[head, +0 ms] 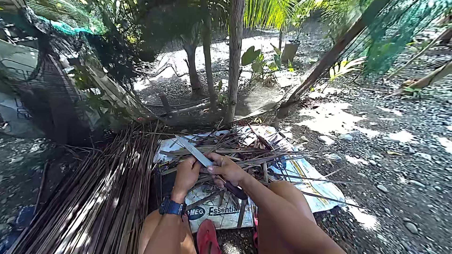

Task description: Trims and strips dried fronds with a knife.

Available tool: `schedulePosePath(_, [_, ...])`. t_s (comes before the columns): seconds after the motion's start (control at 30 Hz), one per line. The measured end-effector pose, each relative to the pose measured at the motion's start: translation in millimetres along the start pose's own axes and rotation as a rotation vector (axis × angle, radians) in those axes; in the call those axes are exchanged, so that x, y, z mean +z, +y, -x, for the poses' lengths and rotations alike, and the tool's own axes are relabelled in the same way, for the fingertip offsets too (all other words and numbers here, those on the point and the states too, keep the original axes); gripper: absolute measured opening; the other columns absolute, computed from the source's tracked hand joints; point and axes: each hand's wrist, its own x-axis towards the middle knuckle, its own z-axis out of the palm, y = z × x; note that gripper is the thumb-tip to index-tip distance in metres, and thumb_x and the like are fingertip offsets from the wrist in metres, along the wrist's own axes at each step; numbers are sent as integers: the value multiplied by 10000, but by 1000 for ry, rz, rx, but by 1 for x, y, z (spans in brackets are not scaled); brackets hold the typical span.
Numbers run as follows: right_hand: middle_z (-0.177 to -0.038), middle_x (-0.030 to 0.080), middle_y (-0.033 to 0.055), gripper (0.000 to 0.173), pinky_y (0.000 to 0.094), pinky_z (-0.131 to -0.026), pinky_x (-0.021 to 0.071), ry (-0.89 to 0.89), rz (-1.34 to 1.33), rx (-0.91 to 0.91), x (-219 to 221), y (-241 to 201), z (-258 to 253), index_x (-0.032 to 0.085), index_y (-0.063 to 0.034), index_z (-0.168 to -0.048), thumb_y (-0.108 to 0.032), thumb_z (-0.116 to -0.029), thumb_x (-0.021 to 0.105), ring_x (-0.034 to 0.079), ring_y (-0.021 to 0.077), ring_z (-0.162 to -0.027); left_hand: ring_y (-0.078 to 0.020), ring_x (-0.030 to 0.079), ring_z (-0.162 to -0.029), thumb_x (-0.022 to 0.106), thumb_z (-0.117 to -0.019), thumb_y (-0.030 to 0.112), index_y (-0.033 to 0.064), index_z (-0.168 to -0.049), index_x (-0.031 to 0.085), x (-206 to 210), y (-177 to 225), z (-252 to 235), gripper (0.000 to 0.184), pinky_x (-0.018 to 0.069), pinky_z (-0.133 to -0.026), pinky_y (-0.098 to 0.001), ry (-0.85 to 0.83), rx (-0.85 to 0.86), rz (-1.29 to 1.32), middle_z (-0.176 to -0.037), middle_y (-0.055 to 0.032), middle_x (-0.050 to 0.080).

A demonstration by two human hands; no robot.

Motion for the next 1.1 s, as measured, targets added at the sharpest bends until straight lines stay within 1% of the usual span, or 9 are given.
schedulePosePath(0.2, [-720, 632, -37, 439, 191, -446, 482, 68, -18, -62, -10, -1, 2, 479, -43, -1372, -22, -938, 549, 548, 38, -475, -61, 529, -646, 505, -1048, 87, -19, -954, 677, -3, 9, 3, 223, 453, -668, -267, -15, 31, -99, -716, 5, 589])
schedulePosePath(0.3, [-693, 578, -25, 354, 198, -434, 473, 211, -58, -89, -20, -12, 4, 479, -10, -1338, 9, -986, 493, 520, 50, -460, -84, 546, -674, 482, -1069, 126, -8, -1091, 700, -9, 7, 5, 257, 467, -694, -287, -39, 71, -181, -766, -21, 618])
schedulePosePath(0.47, [-662, 519, -6, 291, 203, -398, 470, 483, -202, -119, -43, -27, 7, 454, 2, -1352, -10, -1066, 403, 497, 64, -427, -102, 548, -672, 493, -1066, 124, -11, -1079, 705, -18, 3, 10, 251, 467, -693, -302, 14, 65, -209, -762, -39, 621])
schedulePosePath(0.57, [-648, 478, -4, 157, 195, -376, 444, 669, -246, -108, -53, -39, 10, 475, -36, -1221, -90, -1106, 384, 455, 62, -406, -62, 526, -672, 476, -1072, 105, -16, -1079, 689, -28, -4, 10, 244, 449, -678, -258, 61, 19, -139, -764, -6, 604])
schedulePosePath(0.67, [-653, 485, -36, 329, 189, -406, 457, 454, -156, -111, -50, -35, 20, 412, -14, -1400, -64, -1078, 364, 472, 44, -430, -58, 537, -706, 438, -1085, 94, -29, -1115, 674, -27, -6, 8, 268, 455, -706, -256, 26, 4, -97, -793, -4, 617])
schedulePosePath(0.8, [-653, 539, -76, 625, 191, -431, 480, 42, -59, -19, -23, -19, 14, 315, -62, -1513, -88, -925, 526, 525, 38, -453, -59, 553, -702, 426, -1085, 102, -33, -1140, 676, -15, -5, 8, 289, 474, -715, -261, -85, 67, -95, -800, -11, 637])
schedulePosePath(0.93, [-644, 558, -38, 322, 199, -427, 485, 172, -146, -81, -25, -16, 7, 467, -58, -1336, -33, -1016, 438, 528, 56, -442, -42, 533, -675, 443, -1090, 134, -6, -1170, 673, -15, -3, 9, 281, 457, -674, -239, -172, 62, -134, -817, 2, 644])
schedulePosePath(1.03, [-637, 532, -19, 294, 200, -404, 489, 308, -239, -116, -40, -24, 8, 446, -53, -1347, -33, -1067, 357, 518, 60, -420, -111, 598, -775, 437, -1094, 125, -5, -1185, 673, -22, -3, 10, 285, 493, -777, -322, -162, 22, -212, -883, -53, 677])
schedulePosePath(1.1, [-641, 532, -26, 313, 195, -408, 487, 283, -235, -104, -41, -24, 10, 437, -52, -1360, -38, -1055, 366, 516, 56, -425, -104, 579, -752, 439, -1093, 116, -3, -1152, 679, -22, -3, 9, 275, 481, -758, -311, -138, 16, -218, -840, -39, 657])
